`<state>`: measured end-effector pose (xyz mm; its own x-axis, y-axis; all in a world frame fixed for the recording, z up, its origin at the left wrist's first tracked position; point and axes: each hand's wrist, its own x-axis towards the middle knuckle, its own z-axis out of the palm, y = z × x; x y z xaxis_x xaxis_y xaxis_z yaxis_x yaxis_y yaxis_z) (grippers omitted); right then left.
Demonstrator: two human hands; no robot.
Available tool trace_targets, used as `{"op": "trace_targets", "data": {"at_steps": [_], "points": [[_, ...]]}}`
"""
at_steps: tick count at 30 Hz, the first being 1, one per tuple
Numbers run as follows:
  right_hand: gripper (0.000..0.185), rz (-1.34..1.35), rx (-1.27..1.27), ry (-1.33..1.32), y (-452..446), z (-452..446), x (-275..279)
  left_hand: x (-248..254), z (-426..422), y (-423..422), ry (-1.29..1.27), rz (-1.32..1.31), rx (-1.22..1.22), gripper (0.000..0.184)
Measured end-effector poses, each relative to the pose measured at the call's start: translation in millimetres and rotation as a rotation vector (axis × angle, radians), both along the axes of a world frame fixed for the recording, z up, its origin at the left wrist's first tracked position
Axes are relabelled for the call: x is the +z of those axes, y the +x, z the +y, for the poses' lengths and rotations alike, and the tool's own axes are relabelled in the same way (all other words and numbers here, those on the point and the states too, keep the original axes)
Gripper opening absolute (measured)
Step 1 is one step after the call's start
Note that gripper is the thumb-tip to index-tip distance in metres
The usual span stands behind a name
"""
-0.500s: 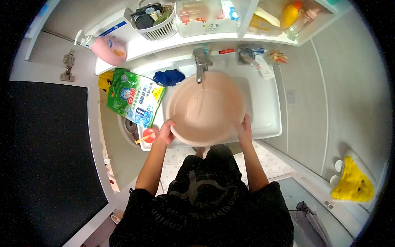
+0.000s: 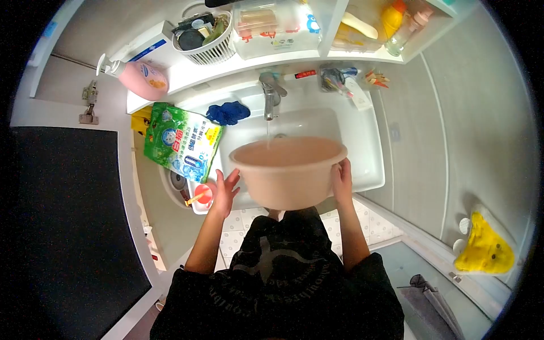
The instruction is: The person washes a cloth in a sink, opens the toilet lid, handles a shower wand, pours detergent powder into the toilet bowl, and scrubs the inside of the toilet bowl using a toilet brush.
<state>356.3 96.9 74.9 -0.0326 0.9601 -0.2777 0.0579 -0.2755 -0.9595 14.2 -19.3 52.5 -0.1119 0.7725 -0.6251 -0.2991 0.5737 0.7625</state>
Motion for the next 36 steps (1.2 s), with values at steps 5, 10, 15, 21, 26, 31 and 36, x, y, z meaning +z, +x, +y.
{"op": "trace_targets", "data": {"at_steps": [5,10,15,21,26,31,36], "points": [[0.065,0.085,-0.061,-0.303,-6.1,3.6,-37.1,64.3,16.3,3.0,0.206,0.231,-0.020,0.090],[0.075,0.320,-0.126,-0.517,-36.5,19.9,-8.5,72.5,28.9,-7.1,0.434,0.398,0.024,0.067],[0.077,0.421,-0.062,-0.485,-40.8,21.2,-7.2,78.8,31.4,-12.3,0.404,0.439,0.033,0.066],[0.063,0.355,-0.045,-0.409,-27.7,18.8,-26.8,37.3,9.8,-11.5,0.187,0.224,0.172,0.072],[0.057,0.667,0.073,-0.397,-19.2,18.4,-53.6,3.5,-2.7,-4.9,-0.002,0.081,0.315,0.083],[0.060,0.446,0.098,-0.362,-39.0,17.7,-50.5,11.0,-2.7,3.0,-0.044,0.000,0.349,0.074],[0.063,0.345,-0.015,-0.442,-41.0,16.6,-53.9,-0.9,-13.4,4.3,-0.072,-0.126,0.346,0.070]]}}
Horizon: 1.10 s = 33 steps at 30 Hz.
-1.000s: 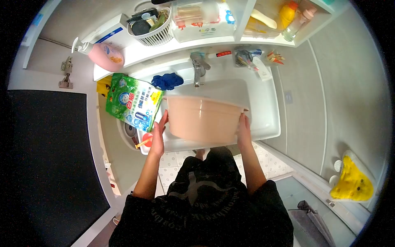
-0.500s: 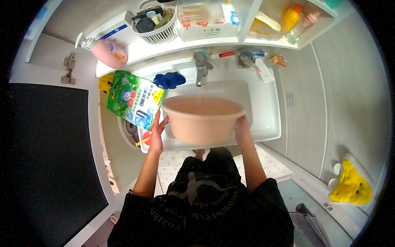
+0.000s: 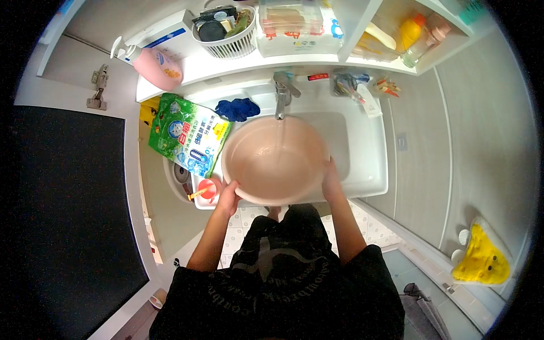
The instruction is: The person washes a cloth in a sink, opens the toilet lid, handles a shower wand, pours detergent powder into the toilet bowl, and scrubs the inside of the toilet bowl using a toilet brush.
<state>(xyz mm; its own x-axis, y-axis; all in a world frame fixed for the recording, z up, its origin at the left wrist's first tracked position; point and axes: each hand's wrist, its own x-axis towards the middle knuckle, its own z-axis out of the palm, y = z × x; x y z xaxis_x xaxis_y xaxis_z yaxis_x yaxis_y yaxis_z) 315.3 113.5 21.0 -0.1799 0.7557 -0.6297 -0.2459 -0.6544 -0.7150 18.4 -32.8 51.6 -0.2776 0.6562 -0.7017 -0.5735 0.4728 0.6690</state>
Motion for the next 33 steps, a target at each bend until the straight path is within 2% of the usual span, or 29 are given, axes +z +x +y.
{"op": "trace_targets", "data": {"at_steps": [6,8,11,18,20,24,26,27,29,32,33], "points": [[0.064,-0.790,0.156,0.780,-12.8,48.2,12.1,-8.2,-11.4,9.9,0.062,0.036,0.079,0.070],[0.064,-0.972,0.304,1.124,-40.2,71.6,61.1,-0.3,-10.6,11.2,0.065,0.008,0.095,0.070],[0.066,-1.064,0.420,1.343,-80.3,101.4,90.4,26.5,-7.9,14.1,0.010,-0.015,0.096,0.071],[0.063,-1.199,0.562,1.403,-105.8,124.9,78.1,46.1,-10.1,19.6,-0.080,-0.025,0.119,0.070],[0.062,-1.218,0.590,1.370,-104.1,126.6,71.8,31.5,-14.8,15.7,-0.112,-0.084,0.125,0.069],[0.059,-1.142,0.710,1.305,-86.2,118.8,81.2,37.1,-9.3,11.3,-0.173,-0.089,0.125,0.067],[0.057,-1.083,0.751,1.289,-57.4,112.3,101.0,10.4,-13.8,2.5,-0.177,-0.191,0.076,0.066],[0.057,-0.992,0.806,1.241,-36.9,108.4,115.4,0.7,-15.2,-0.5,-0.179,-0.241,0.052,0.066],[0.058,-0.810,0.906,1.141,1.1,94.5,150.1,20.6,-4.3,-1.8,-0.156,-0.342,0.042,0.066],[0.064,-0.736,0.530,1.273,12.8,58.0,190.0,12.9,-2.8,0.4,-0.119,-0.601,0.023,0.067],[0.067,-0.813,0.550,1.277,12.1,48.7,199.3,7.2,-3.0,1.5,-0.107,-0.705,0.014,0.068]]}}
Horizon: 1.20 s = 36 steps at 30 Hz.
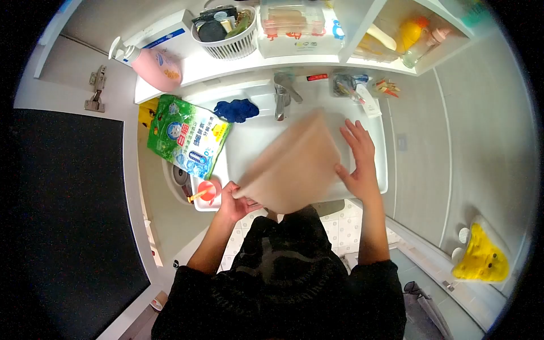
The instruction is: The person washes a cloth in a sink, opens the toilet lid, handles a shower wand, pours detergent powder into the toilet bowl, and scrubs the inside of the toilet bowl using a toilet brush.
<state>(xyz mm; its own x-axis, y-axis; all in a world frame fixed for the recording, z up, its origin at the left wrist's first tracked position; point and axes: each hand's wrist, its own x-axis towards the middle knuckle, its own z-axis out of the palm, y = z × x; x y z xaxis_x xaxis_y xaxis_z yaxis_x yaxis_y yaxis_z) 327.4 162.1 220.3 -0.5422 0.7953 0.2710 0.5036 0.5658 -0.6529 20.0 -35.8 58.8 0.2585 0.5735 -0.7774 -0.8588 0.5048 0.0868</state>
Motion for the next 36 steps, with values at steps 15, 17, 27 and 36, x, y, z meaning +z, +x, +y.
{"op": "trace_targets", "data": {"at_steps": [15,17,27,36], "points": [[0.076,0.011,-0.148,-0.203,-7.2,-42.6,-41.0,-61.4,22.4,47.0,0.287,-0.678,0.031,0.031],[0.074,0.105,-0.188,-0.272,-2.5,-51.2,-49.6,-67.7,21.7,46.8,0.280,-0.596,-0.013,0.028],[0.052,0.917,-0.563,-0.815,95.0,-135.6,-128.7,5.7,27.3,79.6,0.085,0.096,-0.277,0.045],[0.065,0.889,-1.110,-0.902,119.4,-293.2,-173.6,15.3,2.1,96.1,0.234,0.393,-0.612,0.039]]}}
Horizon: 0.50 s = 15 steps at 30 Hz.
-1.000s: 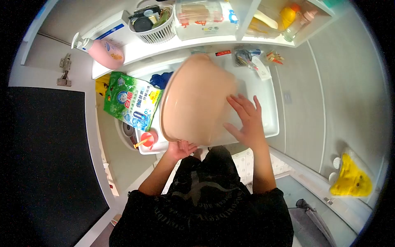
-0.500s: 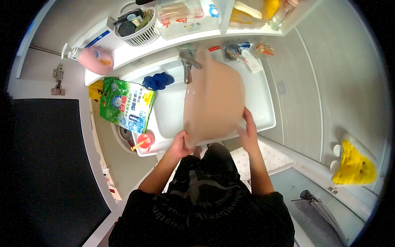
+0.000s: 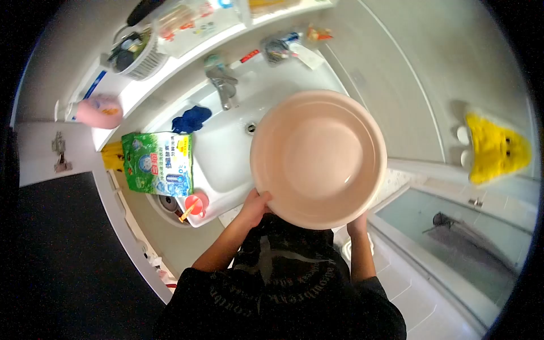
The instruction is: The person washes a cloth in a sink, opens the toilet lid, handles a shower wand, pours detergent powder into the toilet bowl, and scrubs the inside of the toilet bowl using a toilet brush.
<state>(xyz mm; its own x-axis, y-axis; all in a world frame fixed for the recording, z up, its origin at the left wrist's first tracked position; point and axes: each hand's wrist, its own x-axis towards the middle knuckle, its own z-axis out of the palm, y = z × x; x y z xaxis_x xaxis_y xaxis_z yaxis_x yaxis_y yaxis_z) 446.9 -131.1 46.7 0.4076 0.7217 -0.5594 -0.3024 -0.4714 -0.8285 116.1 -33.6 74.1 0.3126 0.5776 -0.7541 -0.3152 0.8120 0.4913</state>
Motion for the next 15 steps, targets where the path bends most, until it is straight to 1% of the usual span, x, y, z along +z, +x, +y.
{"op": "trace_targets", "data": {"at_steps": [1,3,4,7,10,11,12,14,15], "points": [[0.067,0.025,-0.075,0.028,-2.4,-8.9,6.2,-2.0,-3.6,3.8,0.009,0.059,-0.025,0.037],[0.071,0.070,-0.219,0.090,-3.6,-22.1,15.9,-20.3,-8.1,2.2,0.110,0.127,-0.168,0.038],[0.075,0.225,-0.292,0.116,-9.2,-34.4,28.8,-28.0,-10.6,2.6,0.163,0.159,-0.237,0.039],[0.069,0.609,-0.286,0.129,4.1,-75.5,30.1,-33.5,-18.9,13.6,0.348,0.219,-0.291,0.037],[0.055,0.324,-0.182,-0.011,0.7,-98.1,17.1,-49.1,-29.3,24.2,0.458,0.284,-0.435,0.039],[0.053,0.230,-0.143,-0.063,0.9,-106.3,10.7,-53.8,-35.6,28.2,0.433,0.265,-0.486,0.042],[0.050,0.285,-0.261,-0.056,4.8,-118.5,-4.4,-56.1,-41.5,34.3,0.408,0.248,-0.531,0.044],[0.052,0.278,-0.344,-0.057,14.6,-149.6,-27.1,-45.1,-47.7,50.6,0.341,0.201,-0.595,0.050],[0.053,0.275,-0.386,-0.058,19.5,-164.7,-33.4,-18.8,-44.6,62.3,0.300,0.172,-0.613,0.053]]}}
